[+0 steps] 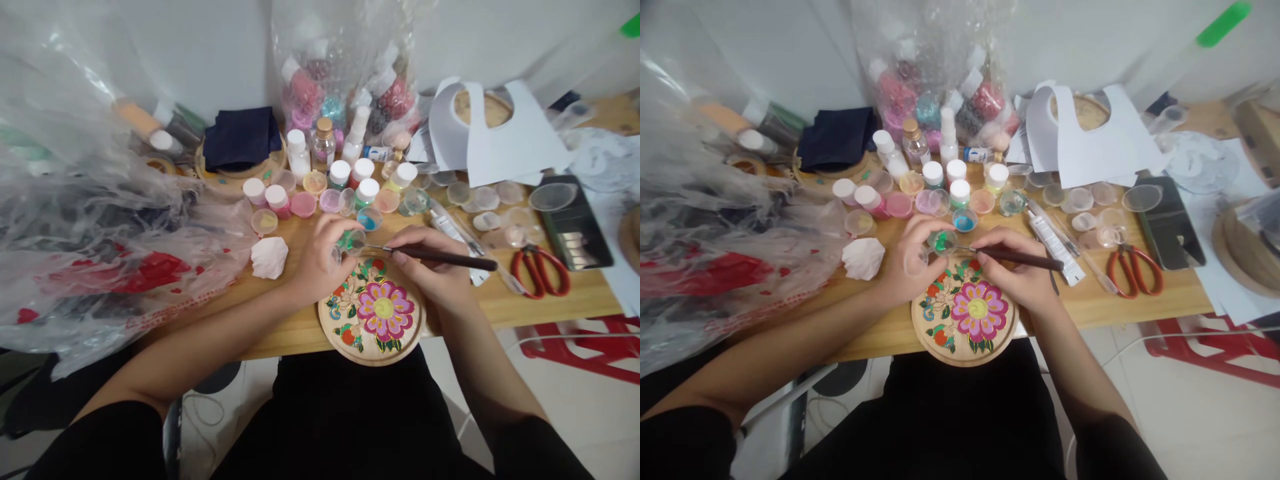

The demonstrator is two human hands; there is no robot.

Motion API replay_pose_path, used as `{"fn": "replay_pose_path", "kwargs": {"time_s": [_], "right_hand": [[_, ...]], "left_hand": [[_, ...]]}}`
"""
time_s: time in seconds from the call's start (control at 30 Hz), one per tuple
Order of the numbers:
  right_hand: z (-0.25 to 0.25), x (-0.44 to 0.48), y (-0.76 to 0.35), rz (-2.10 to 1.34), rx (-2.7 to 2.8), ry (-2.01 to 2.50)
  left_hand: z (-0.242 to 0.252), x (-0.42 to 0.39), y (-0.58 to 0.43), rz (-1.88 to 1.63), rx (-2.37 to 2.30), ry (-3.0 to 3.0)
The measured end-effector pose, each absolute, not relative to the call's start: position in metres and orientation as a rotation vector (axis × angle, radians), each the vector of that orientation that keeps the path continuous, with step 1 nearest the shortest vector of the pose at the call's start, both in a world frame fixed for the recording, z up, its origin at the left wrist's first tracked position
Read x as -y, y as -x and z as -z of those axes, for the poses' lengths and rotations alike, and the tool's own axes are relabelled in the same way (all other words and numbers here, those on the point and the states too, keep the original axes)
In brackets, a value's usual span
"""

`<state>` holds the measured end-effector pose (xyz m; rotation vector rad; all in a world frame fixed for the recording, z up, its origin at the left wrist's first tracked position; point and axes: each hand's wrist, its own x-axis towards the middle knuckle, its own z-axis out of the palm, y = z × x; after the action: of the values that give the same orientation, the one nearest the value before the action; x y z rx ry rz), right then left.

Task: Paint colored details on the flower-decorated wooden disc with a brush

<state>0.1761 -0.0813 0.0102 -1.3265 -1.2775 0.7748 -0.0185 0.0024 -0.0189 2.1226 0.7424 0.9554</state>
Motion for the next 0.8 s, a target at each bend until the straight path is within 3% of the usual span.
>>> {"fn": "replay_pose_path", "kwargs": {"time_s": [0.8], "right_hand": [[-0.002,0.084,-0.177,-0.692,1.049,1.179]], "left_hand": [[0.023,-0.005,0.019,-1.01,-0.676,-2.166]]}}
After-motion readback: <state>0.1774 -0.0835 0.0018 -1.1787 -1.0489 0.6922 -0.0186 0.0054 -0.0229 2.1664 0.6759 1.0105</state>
